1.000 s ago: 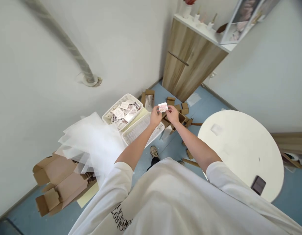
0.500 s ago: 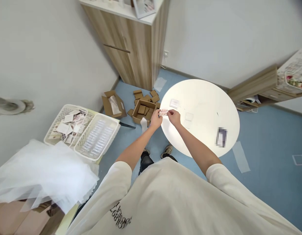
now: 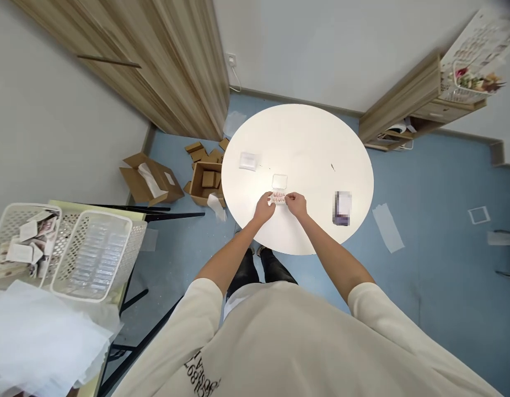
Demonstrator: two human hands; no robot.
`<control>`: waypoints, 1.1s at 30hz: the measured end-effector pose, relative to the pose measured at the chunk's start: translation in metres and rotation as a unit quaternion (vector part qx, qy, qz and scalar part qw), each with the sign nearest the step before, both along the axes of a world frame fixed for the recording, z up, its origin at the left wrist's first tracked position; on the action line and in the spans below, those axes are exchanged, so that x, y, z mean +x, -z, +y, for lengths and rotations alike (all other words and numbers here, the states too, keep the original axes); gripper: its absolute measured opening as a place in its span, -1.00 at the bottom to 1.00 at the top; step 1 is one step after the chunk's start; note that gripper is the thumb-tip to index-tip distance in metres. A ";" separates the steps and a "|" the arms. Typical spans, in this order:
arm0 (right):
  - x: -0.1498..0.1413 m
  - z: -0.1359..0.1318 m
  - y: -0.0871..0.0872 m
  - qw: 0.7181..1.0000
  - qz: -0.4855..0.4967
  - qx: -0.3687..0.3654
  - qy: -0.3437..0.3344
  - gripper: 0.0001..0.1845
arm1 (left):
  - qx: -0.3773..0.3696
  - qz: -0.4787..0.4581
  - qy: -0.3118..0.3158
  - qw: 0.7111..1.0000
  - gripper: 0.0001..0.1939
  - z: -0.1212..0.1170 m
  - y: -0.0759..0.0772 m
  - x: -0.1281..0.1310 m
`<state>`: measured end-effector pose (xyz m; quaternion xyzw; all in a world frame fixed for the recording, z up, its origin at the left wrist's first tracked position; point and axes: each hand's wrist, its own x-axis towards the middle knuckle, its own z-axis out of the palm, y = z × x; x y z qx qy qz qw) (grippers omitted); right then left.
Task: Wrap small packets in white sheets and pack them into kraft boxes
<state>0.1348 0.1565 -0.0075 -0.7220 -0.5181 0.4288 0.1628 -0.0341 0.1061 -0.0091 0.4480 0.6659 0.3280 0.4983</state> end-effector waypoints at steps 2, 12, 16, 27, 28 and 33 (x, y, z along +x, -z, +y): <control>0.006 0.001 0.009 1.000 -0.004 -0.010 0.006 -0.79 | -0.008 0.010 -0.005 1.000 -0.45 0.002 0.009 0.001; -0.005 0.007 0.016 0.999 -0.036 -0.010 -0.036 -0.83 | -0.042 0.004 0.005 0.999 -0.47 0.008 0.024 -0.010; -0.004 0.009 0.014 0.998 -0.059 -0.015 -0.033 -0.81 | -0.044 0.020 0.012 0.999 -0.48 0.014 0.024 -0.012; -0.003 0.048 0.022 0.988 0.143 0.017 0.054 -0.44 | -0.048 -0.049 -0.010 0.998 -0.38 0.070 0.033 -0.014; -0.004 0.050 0.021 0.986 0.154 0.012 0.058 -0.42 | -0.050 -0.064 -0.006 0.997 -0.37 0.073 0.034 -0.013; -0.004 0.053 0.012 0.981 0.179 0.010 0.069 -0.37 | -0.043 -0.096 -0.030 0.994 -0.41 0.078 0.032 -0.014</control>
